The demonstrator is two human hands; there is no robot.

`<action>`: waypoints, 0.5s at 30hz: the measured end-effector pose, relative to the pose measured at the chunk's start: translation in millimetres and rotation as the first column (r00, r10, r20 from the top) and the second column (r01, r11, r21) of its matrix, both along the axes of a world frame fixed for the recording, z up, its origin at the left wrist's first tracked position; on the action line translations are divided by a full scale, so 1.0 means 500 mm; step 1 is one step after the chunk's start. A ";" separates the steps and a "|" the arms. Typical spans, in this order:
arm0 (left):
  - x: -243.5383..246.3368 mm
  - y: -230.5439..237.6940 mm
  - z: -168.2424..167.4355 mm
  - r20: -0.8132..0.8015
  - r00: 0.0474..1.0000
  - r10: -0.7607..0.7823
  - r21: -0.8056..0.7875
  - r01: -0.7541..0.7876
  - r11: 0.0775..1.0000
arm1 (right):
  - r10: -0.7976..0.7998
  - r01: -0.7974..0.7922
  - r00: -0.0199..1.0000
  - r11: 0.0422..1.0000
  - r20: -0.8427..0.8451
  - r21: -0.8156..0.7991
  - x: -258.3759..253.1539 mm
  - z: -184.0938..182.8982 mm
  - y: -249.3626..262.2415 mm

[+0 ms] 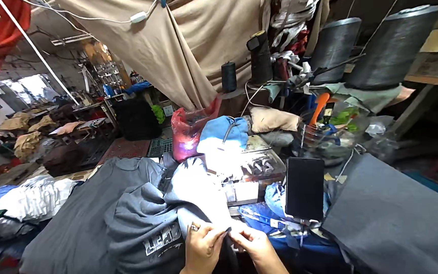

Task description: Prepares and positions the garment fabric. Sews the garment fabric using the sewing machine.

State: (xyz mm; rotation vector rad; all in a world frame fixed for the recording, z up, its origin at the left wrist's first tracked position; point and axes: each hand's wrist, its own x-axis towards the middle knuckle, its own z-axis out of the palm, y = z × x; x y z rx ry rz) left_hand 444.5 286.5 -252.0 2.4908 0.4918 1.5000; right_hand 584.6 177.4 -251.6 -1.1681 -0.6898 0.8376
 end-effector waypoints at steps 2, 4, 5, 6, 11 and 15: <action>-0.001 -0.002 -0.003 -0.039 0.999 0.001 0.036 0.001 0.999 | 0.009 -0.009 1.000 1.000 -0.011 -0.005 0.000 0.000 -0.002; -0.003 -0.002 -0.005 -0.044 0.999 -0.015 0.049 0.017 0.999 | 0.012 -0.012 1.000 1.000 -0.016 -0.012 -0.002 0.003 -0.006; -0.003 -0.001 -0.005 -0.035 0.999 -0.030 0.048 0.032 0.998 | 0.013 -0.013 1.000 1.000 -0.017 -0.012 -0.003 0.004 -0.007; -0.002 -0.001 -0.004 -0.023 0.998 -0.050 0.047 0.051 0.998 | 0.015 -0.016 1.000 1.000 -0.019 -0.010 -0.003 0.005 -0.007; 0.001 0.002 -0.005 -0.025 0.995 -0.096 0.085 0.098 0.992 | 0.010 -0.011 0.999 1.000 -0.040 -0.011 -0.005 0.006 -0.005; -0.002 0.004 -0.010 -0.054 0.993 -0.103 0.158 0.111 0.981 | 0.012 -0.012 1.000 1.000 -0.012 -0.012 -0.003 0.006 -0.004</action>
